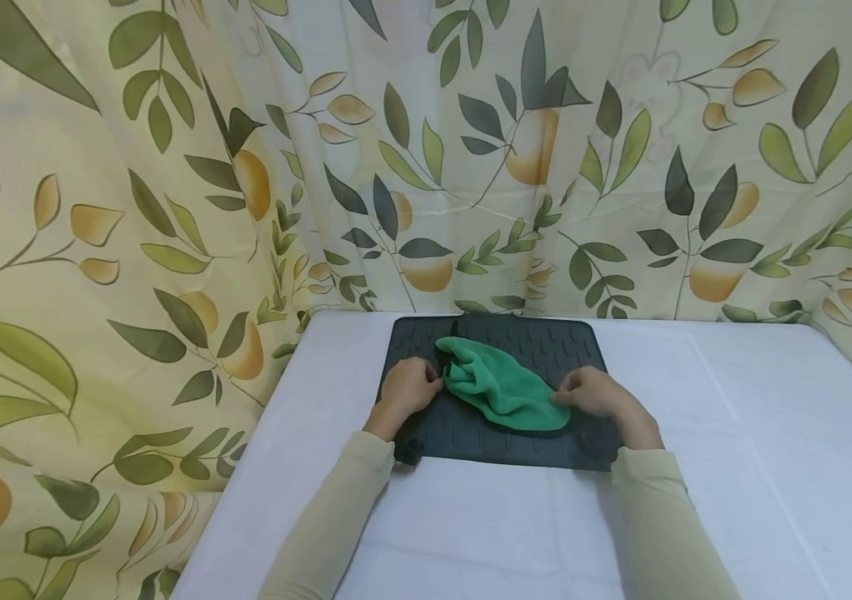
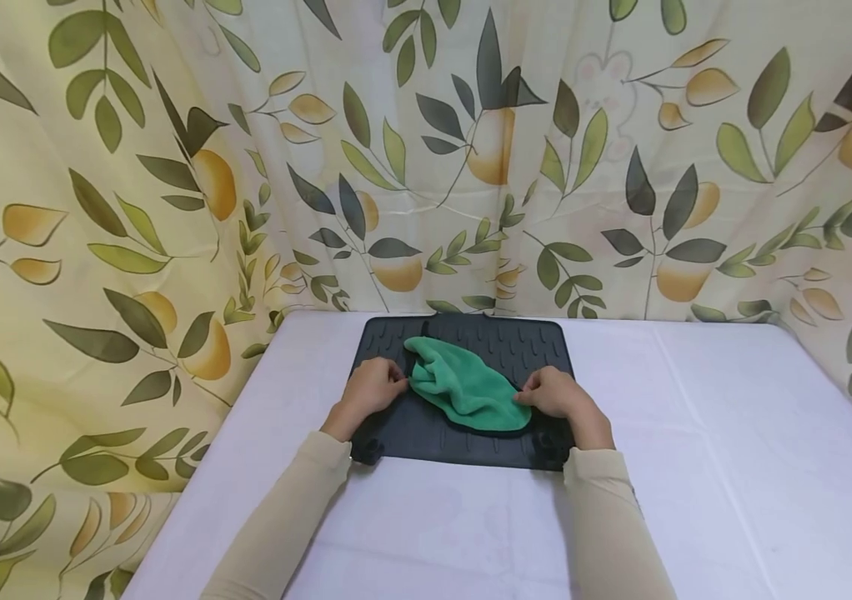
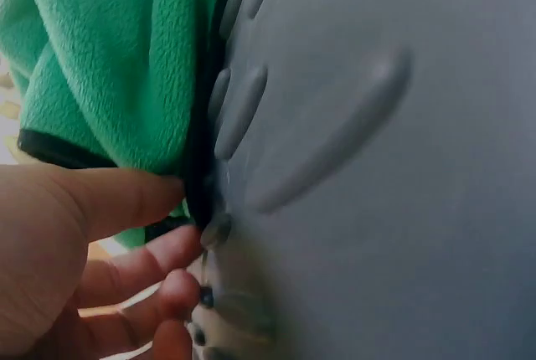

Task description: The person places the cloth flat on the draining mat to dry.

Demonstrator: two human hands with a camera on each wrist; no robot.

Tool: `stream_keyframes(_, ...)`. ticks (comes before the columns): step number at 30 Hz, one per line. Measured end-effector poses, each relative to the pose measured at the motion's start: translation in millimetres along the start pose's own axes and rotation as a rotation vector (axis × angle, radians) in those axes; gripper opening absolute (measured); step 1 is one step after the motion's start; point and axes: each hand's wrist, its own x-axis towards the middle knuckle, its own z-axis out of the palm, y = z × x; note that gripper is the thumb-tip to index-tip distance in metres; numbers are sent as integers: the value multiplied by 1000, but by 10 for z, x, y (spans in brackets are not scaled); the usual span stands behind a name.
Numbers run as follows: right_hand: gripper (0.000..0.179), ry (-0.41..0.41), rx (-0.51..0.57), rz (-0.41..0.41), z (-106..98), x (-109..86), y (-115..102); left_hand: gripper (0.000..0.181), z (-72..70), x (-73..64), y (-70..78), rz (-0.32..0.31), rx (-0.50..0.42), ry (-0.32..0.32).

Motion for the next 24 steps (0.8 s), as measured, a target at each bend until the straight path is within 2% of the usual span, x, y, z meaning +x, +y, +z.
stream_keyframes(3, 24, 0, 2, -4, 25, 6, -11, 38, 36, 6, 16, -45, 21, -12)
stream_keyframes(7, 25, 11, -18, -9, 31, 5, -5, 56, 79, 17, 35, -74, 0, -19)
stream_keyframes(11, 24, 13, -27, -4, 29, 8, 5, 58, 99, 18, 71, -91, -41, -14)
stream_keyframes(16, 23, 14, -32, -3, 25, 4, 4, 57, 104, 21, 108, -118, -47, -25)
stream_keyframes(24, 23, 2, -14, -25, 21, 27, 61, 57, 109, 6, 107, -108, -35, -49)
